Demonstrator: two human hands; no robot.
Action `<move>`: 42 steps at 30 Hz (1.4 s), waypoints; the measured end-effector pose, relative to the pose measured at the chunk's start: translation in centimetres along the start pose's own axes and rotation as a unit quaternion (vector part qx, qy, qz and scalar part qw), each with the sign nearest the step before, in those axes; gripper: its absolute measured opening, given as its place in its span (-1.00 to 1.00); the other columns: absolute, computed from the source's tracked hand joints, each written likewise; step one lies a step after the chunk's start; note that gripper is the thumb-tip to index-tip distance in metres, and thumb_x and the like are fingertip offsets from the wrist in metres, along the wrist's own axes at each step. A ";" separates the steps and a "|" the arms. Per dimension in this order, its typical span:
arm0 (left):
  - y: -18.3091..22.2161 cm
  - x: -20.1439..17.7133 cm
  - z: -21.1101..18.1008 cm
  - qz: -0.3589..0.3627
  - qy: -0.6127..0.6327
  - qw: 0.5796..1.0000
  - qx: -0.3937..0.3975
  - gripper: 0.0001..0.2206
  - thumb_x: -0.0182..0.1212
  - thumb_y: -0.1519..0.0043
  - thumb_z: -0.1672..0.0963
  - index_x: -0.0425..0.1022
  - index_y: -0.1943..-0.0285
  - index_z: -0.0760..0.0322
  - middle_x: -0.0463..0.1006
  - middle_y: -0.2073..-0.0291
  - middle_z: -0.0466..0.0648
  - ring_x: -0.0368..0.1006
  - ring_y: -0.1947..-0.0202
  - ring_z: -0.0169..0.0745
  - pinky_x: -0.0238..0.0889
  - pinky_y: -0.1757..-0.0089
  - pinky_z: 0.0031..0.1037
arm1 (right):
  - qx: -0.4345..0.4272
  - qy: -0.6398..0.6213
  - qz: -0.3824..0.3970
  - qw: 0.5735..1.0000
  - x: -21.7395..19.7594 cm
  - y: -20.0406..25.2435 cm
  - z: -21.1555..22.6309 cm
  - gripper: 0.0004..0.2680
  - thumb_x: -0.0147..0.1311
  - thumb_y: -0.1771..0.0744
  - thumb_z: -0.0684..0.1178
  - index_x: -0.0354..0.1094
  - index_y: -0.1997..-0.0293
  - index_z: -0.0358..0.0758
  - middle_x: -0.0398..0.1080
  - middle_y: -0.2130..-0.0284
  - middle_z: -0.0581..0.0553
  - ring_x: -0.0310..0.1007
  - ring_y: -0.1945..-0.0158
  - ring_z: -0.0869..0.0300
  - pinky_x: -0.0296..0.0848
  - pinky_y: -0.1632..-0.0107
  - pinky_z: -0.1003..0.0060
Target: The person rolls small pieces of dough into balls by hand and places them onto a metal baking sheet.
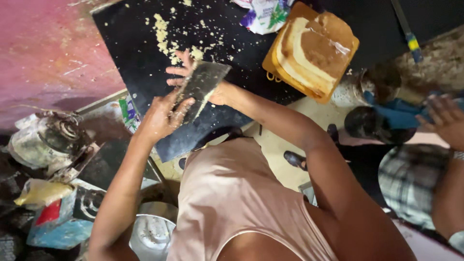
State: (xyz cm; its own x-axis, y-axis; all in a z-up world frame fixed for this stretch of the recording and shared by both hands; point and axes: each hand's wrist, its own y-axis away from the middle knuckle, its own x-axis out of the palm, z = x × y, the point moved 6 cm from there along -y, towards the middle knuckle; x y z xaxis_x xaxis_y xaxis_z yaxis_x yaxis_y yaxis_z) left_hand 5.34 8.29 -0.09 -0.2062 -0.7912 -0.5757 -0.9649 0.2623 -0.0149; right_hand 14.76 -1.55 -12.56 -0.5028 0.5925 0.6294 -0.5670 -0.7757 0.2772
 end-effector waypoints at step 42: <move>-1.6 11.7 1.1 -0.322 0.672 0.646 -0.168 -0.74 0.19 -0.40 0.11 0.41 -0.20 0.33 0.58 0.07 0.00 0.56 0.13 -0.16 0.48 0.06 -0.25 | -0.076 -0.402 0.348 0.844 1.4 10.4 13.3 -0.16 -0.15 -0.23 0.73 -0.33 -0.64 0.24 -0.47 -0.62 -0.01 -0.24 -0.61 -0.21 0.53 -0.06 -0.33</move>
State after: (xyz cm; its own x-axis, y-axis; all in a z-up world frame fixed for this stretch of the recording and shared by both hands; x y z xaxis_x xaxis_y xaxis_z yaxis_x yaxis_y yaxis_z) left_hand 4.64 -0.81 -7.73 0.5180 -0.5015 0.6930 -0.8553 -0.3158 0.4108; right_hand 16.81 -11.63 0.85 -0.1785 -0.3804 0.9074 -0.4241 -0.8024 -0.4198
